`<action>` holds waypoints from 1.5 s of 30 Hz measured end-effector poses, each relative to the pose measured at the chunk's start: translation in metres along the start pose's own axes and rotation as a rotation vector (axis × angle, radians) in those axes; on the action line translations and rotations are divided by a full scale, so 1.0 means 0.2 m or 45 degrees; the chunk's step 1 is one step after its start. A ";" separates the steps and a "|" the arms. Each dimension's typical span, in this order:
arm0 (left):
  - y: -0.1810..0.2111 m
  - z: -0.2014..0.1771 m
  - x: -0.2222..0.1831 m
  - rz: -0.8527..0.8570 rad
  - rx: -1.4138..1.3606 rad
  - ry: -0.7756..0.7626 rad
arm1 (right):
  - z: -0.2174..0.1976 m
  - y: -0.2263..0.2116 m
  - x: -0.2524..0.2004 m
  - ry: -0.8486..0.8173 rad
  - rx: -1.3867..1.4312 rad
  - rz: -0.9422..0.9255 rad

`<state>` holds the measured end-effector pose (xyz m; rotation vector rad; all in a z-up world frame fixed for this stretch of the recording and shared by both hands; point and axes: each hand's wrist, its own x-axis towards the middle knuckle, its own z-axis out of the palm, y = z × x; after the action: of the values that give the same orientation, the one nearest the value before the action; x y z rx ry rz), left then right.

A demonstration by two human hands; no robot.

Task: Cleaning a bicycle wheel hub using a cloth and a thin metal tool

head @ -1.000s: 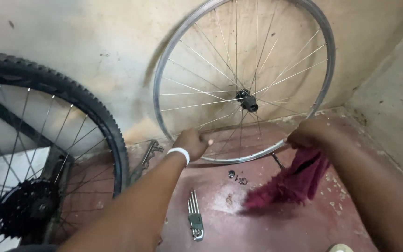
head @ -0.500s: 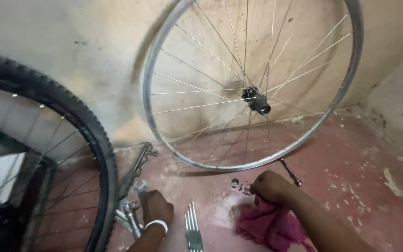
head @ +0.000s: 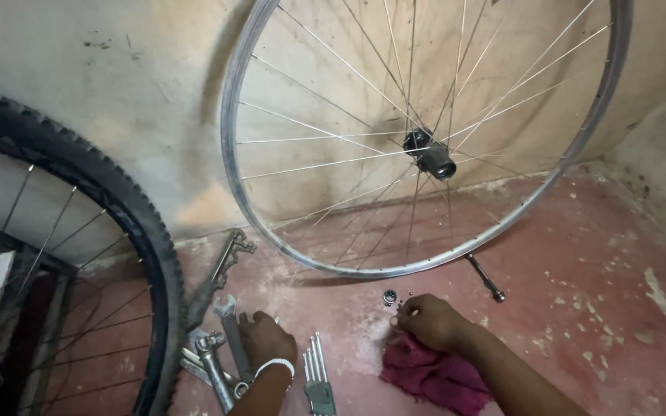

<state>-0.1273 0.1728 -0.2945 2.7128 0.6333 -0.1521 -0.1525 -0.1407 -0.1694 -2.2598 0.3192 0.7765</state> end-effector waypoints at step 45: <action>0.41 -0.53 -0.18 0.174 -0.672 0.124 | -0.04 -0.13 -0.10 0.130 0.353 -0.001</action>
<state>-0.1198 0.1282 -0.1632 2.2479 0.4346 0.1622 -0.1539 -0.1268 -0.1372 -2.0399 0.4457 0.5787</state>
